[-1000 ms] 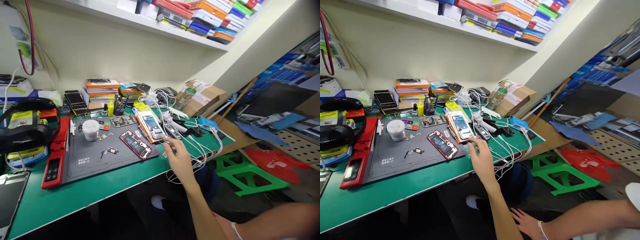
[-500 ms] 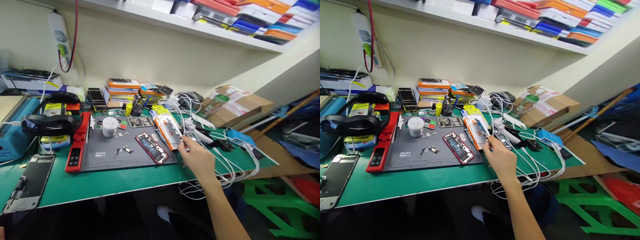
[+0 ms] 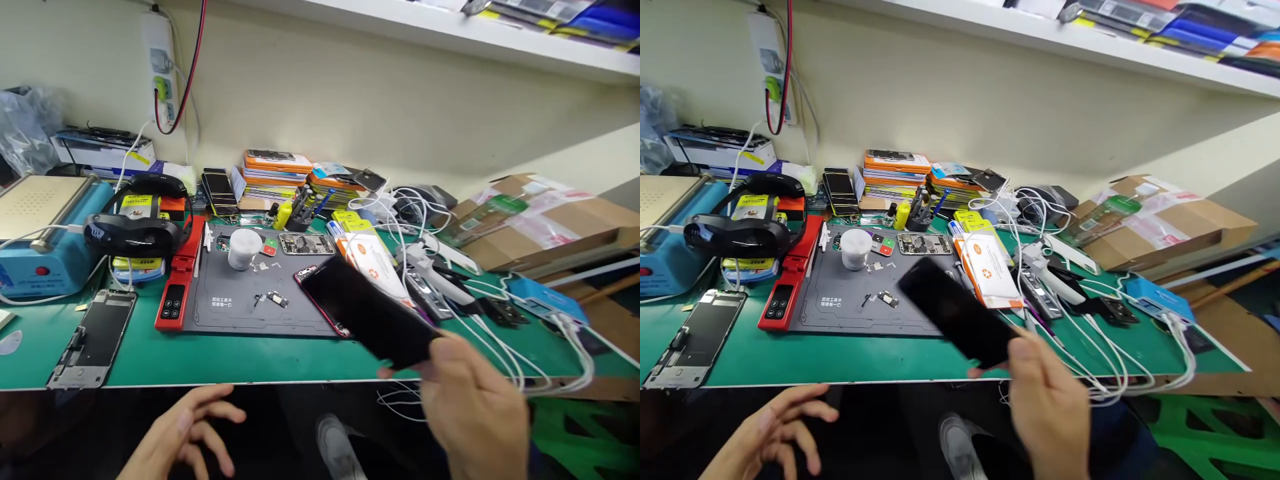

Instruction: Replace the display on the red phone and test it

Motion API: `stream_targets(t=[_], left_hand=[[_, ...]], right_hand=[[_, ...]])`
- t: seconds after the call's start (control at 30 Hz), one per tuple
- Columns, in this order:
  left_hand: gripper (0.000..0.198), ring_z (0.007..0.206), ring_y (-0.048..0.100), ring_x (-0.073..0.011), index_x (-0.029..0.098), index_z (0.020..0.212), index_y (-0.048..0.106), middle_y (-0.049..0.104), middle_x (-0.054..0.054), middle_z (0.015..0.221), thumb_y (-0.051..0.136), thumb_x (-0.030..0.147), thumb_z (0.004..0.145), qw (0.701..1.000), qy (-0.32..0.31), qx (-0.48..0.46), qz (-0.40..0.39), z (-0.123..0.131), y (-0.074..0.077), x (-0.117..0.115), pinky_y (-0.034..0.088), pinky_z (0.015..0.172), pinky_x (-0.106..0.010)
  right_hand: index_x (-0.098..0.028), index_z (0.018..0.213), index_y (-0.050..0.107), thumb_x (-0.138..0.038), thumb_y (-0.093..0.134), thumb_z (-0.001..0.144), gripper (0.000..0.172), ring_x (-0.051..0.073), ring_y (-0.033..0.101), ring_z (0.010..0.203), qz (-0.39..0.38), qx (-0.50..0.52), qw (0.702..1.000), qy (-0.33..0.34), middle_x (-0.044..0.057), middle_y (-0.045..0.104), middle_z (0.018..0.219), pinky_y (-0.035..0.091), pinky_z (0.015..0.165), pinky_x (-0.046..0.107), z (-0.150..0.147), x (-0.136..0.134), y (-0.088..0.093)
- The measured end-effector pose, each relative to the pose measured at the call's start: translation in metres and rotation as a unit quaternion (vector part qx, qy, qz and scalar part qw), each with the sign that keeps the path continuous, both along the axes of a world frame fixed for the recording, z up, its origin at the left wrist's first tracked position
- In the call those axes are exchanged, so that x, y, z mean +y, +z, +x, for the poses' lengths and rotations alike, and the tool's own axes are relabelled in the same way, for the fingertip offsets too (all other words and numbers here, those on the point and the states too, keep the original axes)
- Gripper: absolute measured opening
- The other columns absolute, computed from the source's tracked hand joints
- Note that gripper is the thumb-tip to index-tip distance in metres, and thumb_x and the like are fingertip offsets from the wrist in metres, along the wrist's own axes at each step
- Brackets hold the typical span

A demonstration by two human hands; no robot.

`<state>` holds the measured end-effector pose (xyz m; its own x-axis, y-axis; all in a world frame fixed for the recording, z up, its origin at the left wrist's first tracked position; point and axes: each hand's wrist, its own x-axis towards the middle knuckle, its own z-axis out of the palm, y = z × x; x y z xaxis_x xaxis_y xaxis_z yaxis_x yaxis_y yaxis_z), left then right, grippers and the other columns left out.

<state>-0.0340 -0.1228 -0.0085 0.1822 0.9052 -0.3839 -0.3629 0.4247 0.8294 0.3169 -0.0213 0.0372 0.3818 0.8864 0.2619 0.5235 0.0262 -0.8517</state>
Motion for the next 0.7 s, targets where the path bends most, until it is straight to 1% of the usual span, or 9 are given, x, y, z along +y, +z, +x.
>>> stream_targets(t=[0.1,0.17,0.2,0.27,0.33,0.4,0.53,0.6,0.7], left_hand=[[0.087,0.089,0.084,-0.0313,0.027,0.151,0.069,0.074,-0.023,0.142,0.041,0.09,0.097,0.98,-0.112,-0.152,-0.059,0.012,0.014,0.024,0.063,0.05,-0.027],[0.097,0.095,0.085,-0.0362,0.021,0.151,0.069,0.074,-0.026,0.141,0.039,0.094,0.094,0.961,-0.146,-0.218,-0.091,0.005,0.021,0.032,0.065,0.05,-0.03],[0.095,0.092,0.085,-0.036,0.021,0.154,0.066,0.078,-0.026,0.133,0.041,0.092,0.095,0.957,-0.142,-0.229,-0.104,-0.001,0.024,0.033,0.065,0.05,-0.031],[0.08,0.088,0.085,-0.0332,0.023,0.159,0.061,0.084,-0.021,0.113,0.056,0.075,0.1,0.965,-0.11,-0.203,-0.122,-0.014,0.03,0.03,0.066,0.051,-0.029],[0.07,0.089,0.085,-0.0331,0.027,0.162,0.058,0.084,-0.016,0.114,0.073,0.052,0.098,0.979,-0.071,-0.144,-0.123,-0.023,0.037,0.023,0.066,0.051,-0.029],[0.073,0.095,0.085,-0.0358,0.03,0.161,0.058,0.081,-0.014,0.127,0.081,0.04,0.093,0.989,-0.039,-0.083,-0.114,-0.025,0.045,0.015,0.068,0.057,-0.032],[0.07,0.089,0.083,-0.0286,0.028,0.157,0.062,0.08,-0.014,0.13,0.084,0.044,0.093,0.997,0.006,0.005,-0.078,-0.015,0.054,0.008,0.069,0.078,-0.037],[0.069,0.081,0.081,-0.0235,0.028,0.156,0.062,0.082,-0.012,0.126,0.084,0.046,0.093,0.998,0.013,0.025,-0.058,-0.013,0.054,0.009,0.067,0.081,-0.036],[0.073,0.081,0.081,-0.0226,0.029,0.16,0.058,0.082,-0.012,0.124,0.082,0.049,0.094,0.998,0.005,0.044,-0.037,-0.016,0.05,0.012,0.065,0.083,-0.034]], right_hand=[[-0.029,0.109,0.082,-0.053,0.051,0.112,0.04,0.025,0.075,0.063,-0.007,0.06,0.967,0.246,0.009,0.082,0.092,0.064,0.053,0.036,-0.051,-0.018,0.0],[-0.031,0.12,0.08,-0.042,0.047,0.116,0.035,0.024,0.083,0.087,0.072,-0.004,0.911,0.406,0.007,0.085,0.105,0.07,0.071,0.033,-0.071,-0.021,0.002],[-0.032,0.131,0.077,-0.038,0.046,0.117,0.034,0.024,0.084,0.099,0.116,-0.048,0.876,0.466,0.006,0.086,0.112,0.071,0.082,0.033,-0.076,-0.021,0.002],[-0.03,0.151,0.065,-0.033,0.049,0.117,0.038,0.022,0.081,0.116,0.186,-0.131,0.818,0.529,0.005,0.085,0.122,0.068,0.101,0.035,-0.079,-0.018,0.001],[-0.027,0.16,0.059,-0.026,0.055,0.114,0.045,0.023,0.077,0.127,0.215,-0.184,0.796,0.535,0.007,0.083,0.131,0.065,0.111,0.038,-0.075,-0.015,-0.004],[-0.028,0.162,0.058,-0.015,0.06,0.11,0.053,0.026,0.071,0.138,0.214,-0.21,0.808,0.507,0.009,0.078,0.141,0.063,0.117,0.041,-0.072,-0.015,-0.012],[-0.034,0.167,0.05,-0.01,0.064,0.106,0.068,0.029,0.067,0.144,0.176,-0.202,0.844,0.464,0.009,0.069,0.155,0.064,0.117,0.048,-0.071,-0.018,-0.027],[-0.035,0.169,0.046,-0.013,0.066,0.106,0.07,0.029,0.069,0.142,0.163,-0.182,0.858,0.452,0.009,0.067,0.157,0.065,0.115,0.049,-0.071,-0.02,-0.033],[-0.034,0.166,0.05,-0.012,0.065,0.106,0.066,0.028,0.072,0.137,0.156,-0.152,0.881,0.421,0.009,0.07,0.152,0.065,0.114,0.047,-0.069,-0.018,-0.04]])
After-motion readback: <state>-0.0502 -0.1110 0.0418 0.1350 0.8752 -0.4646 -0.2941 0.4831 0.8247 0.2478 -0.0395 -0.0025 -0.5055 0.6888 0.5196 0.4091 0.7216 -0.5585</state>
